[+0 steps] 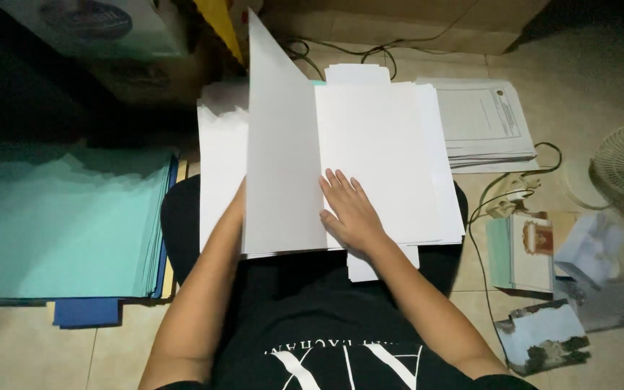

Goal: The person folds printed documents and inserts them into white folders.

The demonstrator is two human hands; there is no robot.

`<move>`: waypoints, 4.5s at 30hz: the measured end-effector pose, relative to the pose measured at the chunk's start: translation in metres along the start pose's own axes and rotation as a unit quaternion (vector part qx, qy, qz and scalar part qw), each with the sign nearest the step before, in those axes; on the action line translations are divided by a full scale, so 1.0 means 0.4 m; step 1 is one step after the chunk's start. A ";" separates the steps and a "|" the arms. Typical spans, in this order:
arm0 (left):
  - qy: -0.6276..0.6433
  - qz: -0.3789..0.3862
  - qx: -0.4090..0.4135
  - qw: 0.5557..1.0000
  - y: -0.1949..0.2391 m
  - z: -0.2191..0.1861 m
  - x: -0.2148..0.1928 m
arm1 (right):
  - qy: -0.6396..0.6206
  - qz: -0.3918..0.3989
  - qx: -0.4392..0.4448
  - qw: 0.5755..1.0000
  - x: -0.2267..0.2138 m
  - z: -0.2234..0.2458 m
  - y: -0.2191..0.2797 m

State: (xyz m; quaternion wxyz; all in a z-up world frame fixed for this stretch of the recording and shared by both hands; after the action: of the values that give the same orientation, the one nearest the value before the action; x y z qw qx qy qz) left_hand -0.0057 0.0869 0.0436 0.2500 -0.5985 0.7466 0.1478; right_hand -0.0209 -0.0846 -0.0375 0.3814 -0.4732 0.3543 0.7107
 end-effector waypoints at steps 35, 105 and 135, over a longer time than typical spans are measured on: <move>-0.281 -0.071 -0.041 0.956 -0.168 0.071 0.101 | 0.045 -0.029 0.079 0.995 -0.129 0.001 -0.316; -0.263 -0.105 -0.037 0.958 -0.159 0.070 0.083 | 0.036 -0.023 0.101 0.994 -0.138 0.023 -0.293; -0.272 -0.092 -0.058 0.956 -0.161 0.064 0.073 | 0.035 -0.017 0.096 0.995 -0.157 0.009 -0.360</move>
State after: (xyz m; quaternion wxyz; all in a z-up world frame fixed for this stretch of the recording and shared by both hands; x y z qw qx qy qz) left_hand 0.0570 0.0607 0.0114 0.4213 -0.6152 0.5820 0.3244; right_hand 0.1203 -0.0288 0.0021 0.4244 -0.4649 0.4263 0.6496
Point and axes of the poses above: each hand's wrist, its own y-axis away from the middle knuckle, its own x-axis out of the palm, z = x × y, the point moved 10 cm from there along -y, towards the middle knuckle, and after that the axes turned 8 degrees about x, right-handed, at the moved point
